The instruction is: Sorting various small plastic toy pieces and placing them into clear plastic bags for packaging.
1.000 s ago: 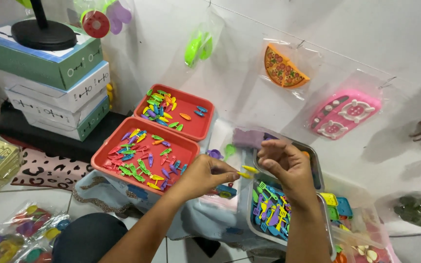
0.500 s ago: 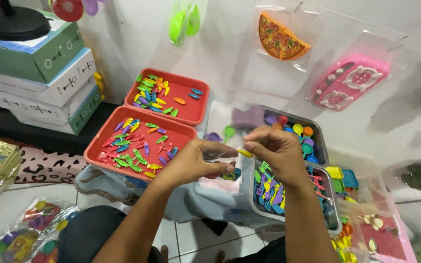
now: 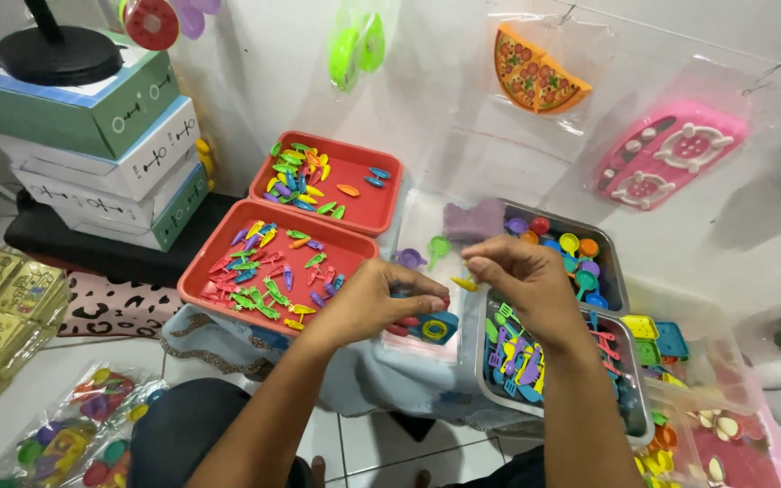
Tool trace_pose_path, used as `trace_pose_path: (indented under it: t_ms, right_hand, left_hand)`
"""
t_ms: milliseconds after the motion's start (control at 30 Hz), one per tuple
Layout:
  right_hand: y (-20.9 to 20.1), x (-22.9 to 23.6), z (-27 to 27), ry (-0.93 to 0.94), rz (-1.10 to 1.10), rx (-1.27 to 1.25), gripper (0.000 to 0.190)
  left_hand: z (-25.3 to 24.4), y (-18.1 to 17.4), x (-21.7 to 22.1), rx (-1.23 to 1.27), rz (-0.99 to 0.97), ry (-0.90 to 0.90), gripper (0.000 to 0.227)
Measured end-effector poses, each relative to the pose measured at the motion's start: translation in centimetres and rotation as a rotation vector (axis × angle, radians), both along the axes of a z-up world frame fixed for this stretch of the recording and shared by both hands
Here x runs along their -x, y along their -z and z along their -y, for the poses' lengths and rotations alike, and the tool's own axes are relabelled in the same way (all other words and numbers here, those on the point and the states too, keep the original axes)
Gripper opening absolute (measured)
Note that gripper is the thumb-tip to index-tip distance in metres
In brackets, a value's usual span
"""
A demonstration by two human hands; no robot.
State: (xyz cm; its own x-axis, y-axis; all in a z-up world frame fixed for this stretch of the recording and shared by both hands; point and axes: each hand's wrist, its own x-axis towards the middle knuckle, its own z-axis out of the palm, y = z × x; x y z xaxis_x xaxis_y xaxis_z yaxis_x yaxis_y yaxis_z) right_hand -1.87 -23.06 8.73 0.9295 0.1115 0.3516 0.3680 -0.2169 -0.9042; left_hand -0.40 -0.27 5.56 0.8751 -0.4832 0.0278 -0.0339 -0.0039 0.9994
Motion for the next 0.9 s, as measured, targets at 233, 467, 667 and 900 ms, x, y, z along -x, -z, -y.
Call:
trace_pose_path:
  t_ms: [233,467,667,900]
  right_hand:
    - [0.2,-0.4,0.7,0.045,0.049,-0.056,0.010]
    - [-0.2,-0.4,1.1,-0.082,-0.116,-0.069,0.035]
    - [0.0,-0.3,1.1,-0.075,-0.173,0.008,0.032]
    - [1.0,-1.3,1.3,-0.075,-0.101,-0.027,0.011]
  left_hand:
    - [-0.3,1.2,-0.5,0.022,0.067,0.168,0.054]
    - [0.1,1.6,-0.8,-0.016,0.179,-0.075,0.043]
    - [0.0,1.1,-0.3,-0.009,0.184,-0.129,0.041]
    - [-0.5,-0.5,0.2,-0.001,0.231,-0.136,0.048]
